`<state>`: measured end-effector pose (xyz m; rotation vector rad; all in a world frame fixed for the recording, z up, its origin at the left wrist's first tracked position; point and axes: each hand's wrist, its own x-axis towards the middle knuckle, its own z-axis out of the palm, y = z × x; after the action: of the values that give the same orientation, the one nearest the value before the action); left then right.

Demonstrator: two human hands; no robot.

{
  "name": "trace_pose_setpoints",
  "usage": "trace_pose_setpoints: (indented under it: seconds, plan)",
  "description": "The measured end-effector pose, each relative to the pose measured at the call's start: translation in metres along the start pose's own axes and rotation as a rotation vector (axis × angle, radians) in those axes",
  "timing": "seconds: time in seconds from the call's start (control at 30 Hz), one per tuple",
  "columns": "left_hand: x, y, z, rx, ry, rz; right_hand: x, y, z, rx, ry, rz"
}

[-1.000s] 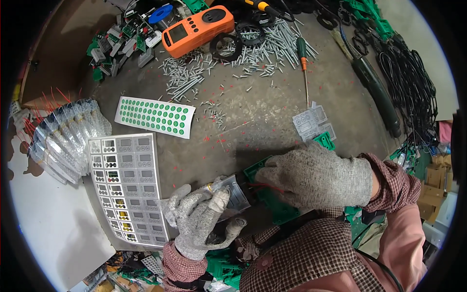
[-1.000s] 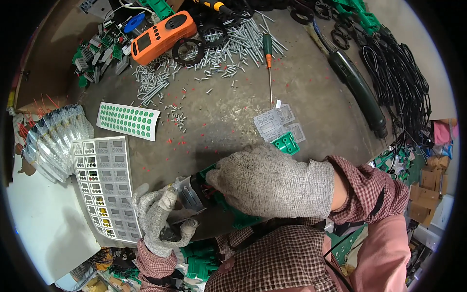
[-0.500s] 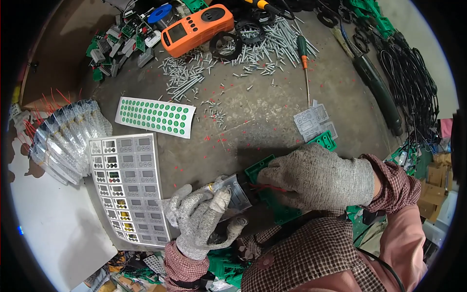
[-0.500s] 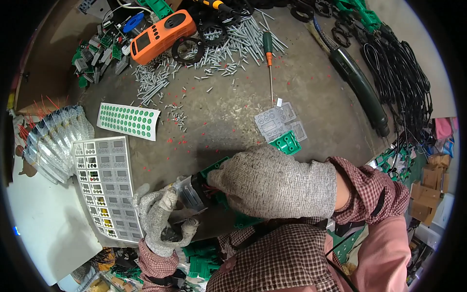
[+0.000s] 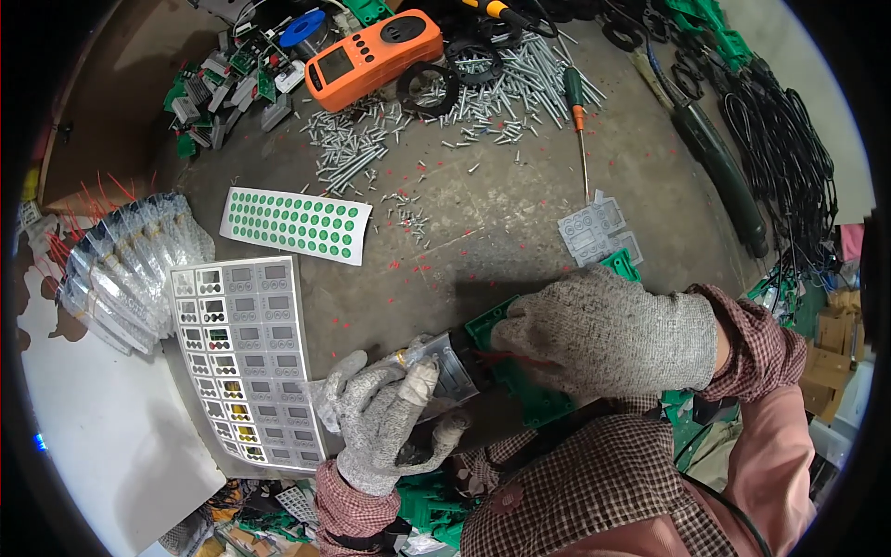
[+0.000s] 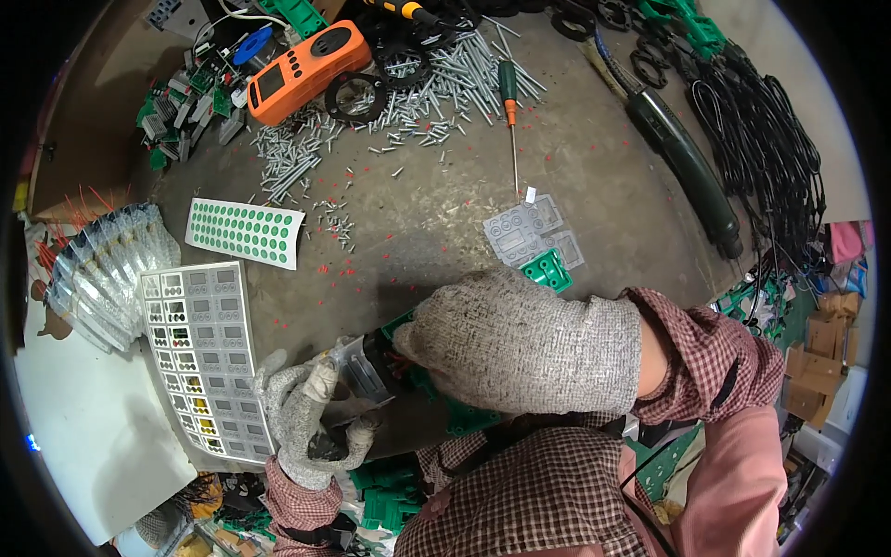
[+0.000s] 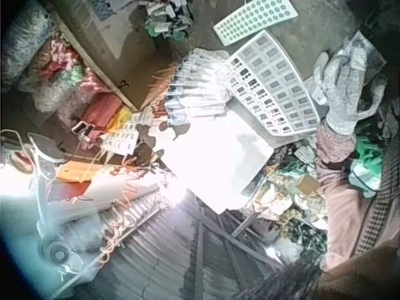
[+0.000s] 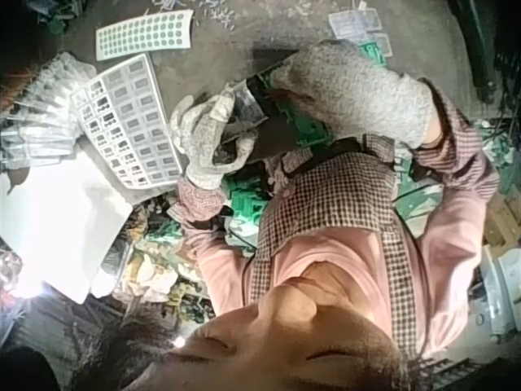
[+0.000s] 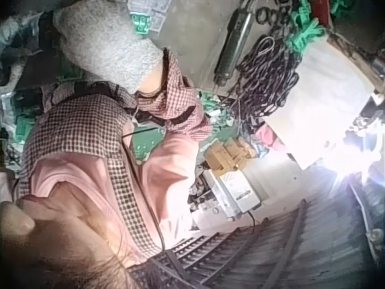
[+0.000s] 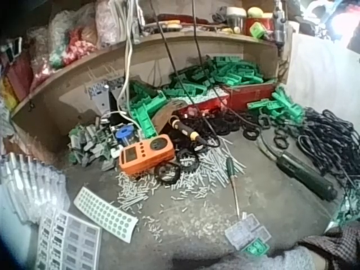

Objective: Assembling green plastic housings for a device using an electric screwdriver at a workshop bench.

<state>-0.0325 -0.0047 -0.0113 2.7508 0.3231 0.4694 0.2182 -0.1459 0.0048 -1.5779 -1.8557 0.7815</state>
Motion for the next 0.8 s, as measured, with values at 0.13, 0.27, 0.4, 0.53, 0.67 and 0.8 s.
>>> trace_pose_setpoints:
  seconds: [0.13,0.27,0.4,0.53,0.67,0.8]
  plan:
    - [0.004,-0.001,-0.002,0.006,-0.004,0.047,0.003,-0.009,-0.008,-0.043,-0.053,0.052]
    - [0.002,0.001,-0.001,0.006,-0.001,0.016,0.001,-0.009,-0.003,-0.089,-0.09,0.086]
    - [0.002,0.0,0.001,-0.018,0.022,0.042,0.001,-0.006,0.0,-0.069,-0.025,0.039]
    - [0.003,-0.001,0.005,-0.029,0.075,0.054,0.002,-0.007,-0.01,-0.009,-0.028,0.038]
    - [0.002,0.0,0.004,-0.033,0.071,0.064,0.009,-0.009,-0.012,-0.01,-0.163,0.139]
    - [0.0,-0.002,0.006,-0.033,0.052,0.059,0.008,-0.004,-0.007,-0.072,-0.113,0.064]
